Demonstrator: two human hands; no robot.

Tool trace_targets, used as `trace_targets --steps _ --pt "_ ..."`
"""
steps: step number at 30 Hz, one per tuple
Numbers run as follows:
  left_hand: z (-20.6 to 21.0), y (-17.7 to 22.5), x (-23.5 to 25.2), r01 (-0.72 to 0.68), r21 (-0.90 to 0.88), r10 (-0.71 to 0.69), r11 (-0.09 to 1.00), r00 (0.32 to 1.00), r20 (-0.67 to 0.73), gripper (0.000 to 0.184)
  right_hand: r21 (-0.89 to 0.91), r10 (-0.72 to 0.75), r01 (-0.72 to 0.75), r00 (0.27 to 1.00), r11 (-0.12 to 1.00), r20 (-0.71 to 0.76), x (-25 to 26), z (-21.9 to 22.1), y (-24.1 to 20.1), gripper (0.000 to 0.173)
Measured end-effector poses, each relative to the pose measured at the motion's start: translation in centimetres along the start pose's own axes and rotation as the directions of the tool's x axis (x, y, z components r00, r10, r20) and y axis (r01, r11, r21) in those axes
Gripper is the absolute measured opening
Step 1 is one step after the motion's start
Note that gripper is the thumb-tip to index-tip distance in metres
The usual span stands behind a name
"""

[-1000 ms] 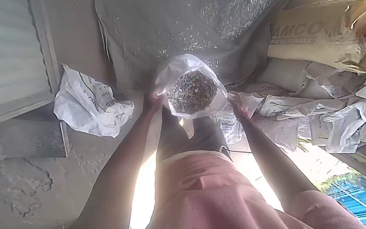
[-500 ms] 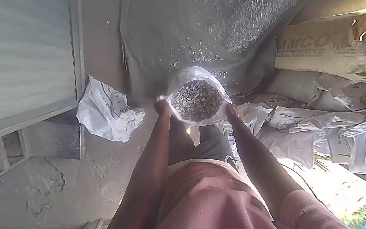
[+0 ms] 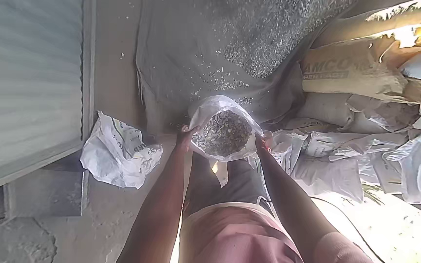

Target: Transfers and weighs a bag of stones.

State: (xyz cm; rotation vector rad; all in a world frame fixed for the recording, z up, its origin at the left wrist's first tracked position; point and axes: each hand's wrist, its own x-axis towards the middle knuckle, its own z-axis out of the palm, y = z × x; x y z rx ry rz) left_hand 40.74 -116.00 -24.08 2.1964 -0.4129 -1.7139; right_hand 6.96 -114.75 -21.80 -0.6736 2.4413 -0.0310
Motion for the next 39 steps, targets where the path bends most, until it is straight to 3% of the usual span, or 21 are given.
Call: trace_targets --steps 3,6,8,10,12,14,18,21,24,25,26,28,30,33,37,39 --pt "-0.6 -0.1 0.3 -0.008 0.006 0.007 1.000 0.996 0.092 0.083 0.203 0.075 -0.048 0.989 0.978 -0.125 -0.5 -0.6 -2.0 0.055" --pt "-1.6 0.1 -0.2 -0.004 0.091 -0.010 0.996 0.988 0.153 0.072 0.266 0.071 -0.030 0.987 0.963 -0.147 -1.2 -0.5 -4.1 0.049" --pt "-2.1 0.5 -0.4 -0.001 0.183 -0.022 0.983 0.992 0.126 0.061 0.132 -0.064 0.082 0.988 0.988 -0.138 -1.1 0.1 -4.3 0.037" --pt "-2.4 0.7 -0.7 -0.005 0.241 -0.014 0.970 0.997 0.077 0.050 -0.151 -0.199 0.197 0.980 0.969 0.005 -0.6 0.1 -4.2 0.039" --pt "-2.6 0.6 -0.9 -0.005 0.277 -0.005 0.961 0.999 0.035 0.044 -0.431 -0.139 0.220 0.968 0.875 0.210 0.3 -0.7 -4.4 0.051" --pt "-2.5 0.5 -0.7 -0.012 0.265 0.006 0.964 1.000 0.024 0.042 -0.559 0.006 0.222 0.927 0.799 0.376 0.5 -2.4 -5.9 0.053" --pt "-2.2 0.3 -0.5 0.021 0.122 -0.028 0.992 0.998 0.055 0.043 -0.570 0.279 0.133 0.769 0.811 0.575 1.3 -4.3 -8.6 0.045" --pt "-1.4 0.0 -0.7 0.070 -0.112 -0.072 0.991 0.997 -0.013 0.038 -0.628 0.320 0.148 0.759 0.764 0.567 0.8 -3.8 -9.0 0.027" --pt "-0.7 0.1 -0.8 0.055 -0.249 -0.058 0.967 0.998 -0.004 0.037 -0.719 0.293 0.331 0.750 0.611 0.594 0.5 -2.2 -8.2 0.031" --pt "-0.7 -0.3 -0.4 0.037 -0.216 -0.033 0.976 0.999 0.023 0.038 -0.747 0.296 0.424 0.730 0.512 0.617 0.1 -1.7 -8.2 0.038" --pt "-0.9 -0.6 0.0 0.039 -0.144 -0.030 0.989 0.997 0.066 0.051 -0.760 0.298 0.475 0.722 0.443 0.624 -0.1 -1.3 -7.8 0.043" --pt "-1.1 -0.9 1.1 0.024 0.085 -0.035 0.996 0.990 0.134 0.078 -0.806 0.290 0.492 0.760 0.330 0.582 -0.3 -0.4 -7.0 0.047" --pt "-1.1 -1.2 2.1 0.014 0.208 -0.047 0.978 0.987 0.153 0.091 -0.855 0.277 0.463 0.811 0.234 0.515 0.1 1.1 -6.1 0.050" --pt "-0.4 -2.0 2.5 0.005 0.176 -0.025 0.984 0.993 0.112 0.081 -0.861 0.262 0.477 0.821 0.176 0.508 0.9 1.9 -4.7 0.051" --pt "0.2 -3.1 0.6 -0.036 -0.055 0.039 0.998 0.997 0.066 0.058 -0.693 0.266 0.682 0.641 0.233 0.720 -3.7 -3.2 -8.7 0.045" --pt "0.2 -3.2 -0.3 -0.117 -0.027 0.119 0.993 0.990 0.072 0.056 -0.686 0.285 0.689 0.626 0.234 0.726 -5.1 -4.1 -9.6 0.044"
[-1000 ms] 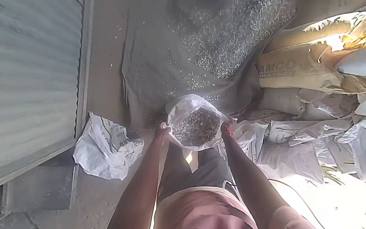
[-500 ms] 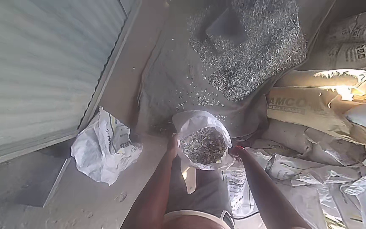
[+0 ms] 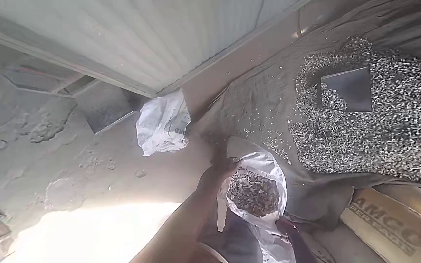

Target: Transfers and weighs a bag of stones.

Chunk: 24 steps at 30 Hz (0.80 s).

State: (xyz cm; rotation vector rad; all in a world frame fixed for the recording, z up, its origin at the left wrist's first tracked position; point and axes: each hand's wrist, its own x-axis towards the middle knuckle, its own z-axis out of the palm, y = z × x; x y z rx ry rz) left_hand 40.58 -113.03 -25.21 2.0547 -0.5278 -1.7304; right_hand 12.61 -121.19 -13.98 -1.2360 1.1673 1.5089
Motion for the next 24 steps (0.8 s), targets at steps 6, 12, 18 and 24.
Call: trace_targets --steps 6,12,18,24 --pt "1.0 -0.3 -2.8 -0.158 0.032 0.161 0.987 0.961 -0.223 0.052 -0.329 -0.014 0.041 0.996 0.943 0.086 4.6 0.7 1.6 0.037" --pt "-2.0 -4.6 -3.9 -0.182 0.110 0.200 0.977 0.964 -0.177 0.073 -0.241 -0.078 0.104 0.991 0.965 0.113 4.8 0.2 2.2 0.037" --pt "-2.9 -7.0 -0.7 -0.302 -0.115 0.277 0.946 0.941 -0.192 0.041 -0.035 0.039 -0.036 0.997 0.999 0.069 2.6 -0.7 0.6 0.041" --pt "2.5 -0.9 0.7 -0.293 -0.804 -0.001 0.517 0.939 -0.343 0.043 0.083 0.087 -0.085 0.996 0.993 -0.015 4.4 -0.3 1.3 0.042"
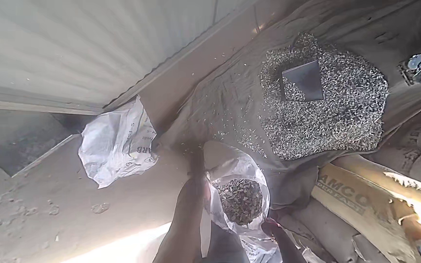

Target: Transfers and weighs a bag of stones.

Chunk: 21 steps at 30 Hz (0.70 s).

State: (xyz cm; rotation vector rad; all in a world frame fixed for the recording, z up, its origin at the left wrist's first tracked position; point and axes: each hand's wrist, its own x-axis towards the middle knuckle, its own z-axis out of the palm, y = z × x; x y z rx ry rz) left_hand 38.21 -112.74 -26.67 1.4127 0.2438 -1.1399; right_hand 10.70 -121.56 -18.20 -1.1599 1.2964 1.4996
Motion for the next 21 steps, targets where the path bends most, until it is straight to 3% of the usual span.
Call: trace_targets --steps 2,5,8,10,13,15,18,21 --pt "0.4 0.7 0.2 0.033 -0.282 -0.078 0.959 0.985 -0.151 0.040 -0.087 -0.012 0.018 0.998 0.996 0.069 -1.7 -1.3 -1.4 0.042" --pt "-0.7 0.3 0.9 0.023 -0.381 -0.047 0.924 0.998 -0.052 0.046 -0.074 0.056 -0.047 0.991 0.996 0.120 -3.0 -2.0 -2.9 0.038" --pt "-0.2 0.7 1.2 0.028 -0.363 -0.030 0.931 1.000 -0.002 0.047 0.254 0.125 -0.123 0.992 0.959 0.007 2.4 0.7 0.3 0.027" --pt "0.6 0.6 1.5 0.013 -0.336 -0.022 0.942 0.999 -0.023 0.048 0.373 0.224 -0.215 0.974 0.903 0.020 4.1 0.9 1.0 0.024" --pt "1.1 -0.5 1.8 -0.003 -0.285 -0.005 0.958 1.000 -0.028 0.046 0.311 0.207 -0.198 0.978 0.930 0.005 4.3 1.2 1.5 0.027" --pt "0.3 -0.7 1.6 -0.072 -0.180 0.087 0.981 0.993 0.077 0.044 0.196 0.117 -0.115 0.993 0.974 0.003 3.7 1.0 1.2 0.037" --pt "-1.2 -0.7 1.3 -0.257 -0.036 0.256 0.966 0.923 0.287 0.040 0.089 0.058 -0.058 0.998 0.994 0.004 1.8 0.6 0.2 0.042" --pt "-0.6 -0.9 0.3 -0.170 -0.085 0.187 0.982 0.946 0.266 0.042 0.135 0.122 -0.118 0.992 0.984 -0.020 1.8 1.5 0.8 0.044"
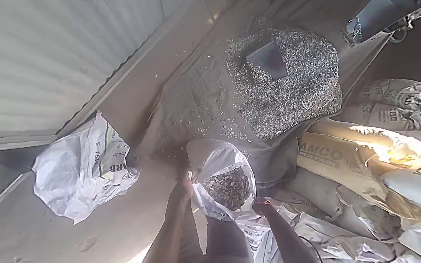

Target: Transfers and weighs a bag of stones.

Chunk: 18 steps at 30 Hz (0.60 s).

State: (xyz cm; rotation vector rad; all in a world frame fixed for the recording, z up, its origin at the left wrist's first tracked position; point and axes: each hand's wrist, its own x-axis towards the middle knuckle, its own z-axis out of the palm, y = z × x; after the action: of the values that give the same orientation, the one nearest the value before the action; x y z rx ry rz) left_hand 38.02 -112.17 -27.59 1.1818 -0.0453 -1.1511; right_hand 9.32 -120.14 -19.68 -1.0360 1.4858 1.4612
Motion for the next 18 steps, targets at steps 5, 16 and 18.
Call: trace_targets --steps 5,16,18 --pt "1.1 1.3 -1.5 0.221 -0.118 -0.246 0.968 0.928 -0.281 0.048 0.048 -0.014 0.014 1.000 0.999 0.008 -0.1 2.0 0.0 0.046" --pt "1.5 1.5 -5.4 0.253 0.088 -0.197 0.964 0.892 -0.407 0.042 0.187 -0.018 0.028 0.998 0.982 -0.052 -2.2 4.4 1.2 0.043" --pt "2.6 1.4 -6.1 0.240 0.139 -0.165 0.961 0.897 -0.409 0.040 0.138 -0.026 0.041 0.994 0.990 -0.107 -2.1 4.6 1.4 0.041"
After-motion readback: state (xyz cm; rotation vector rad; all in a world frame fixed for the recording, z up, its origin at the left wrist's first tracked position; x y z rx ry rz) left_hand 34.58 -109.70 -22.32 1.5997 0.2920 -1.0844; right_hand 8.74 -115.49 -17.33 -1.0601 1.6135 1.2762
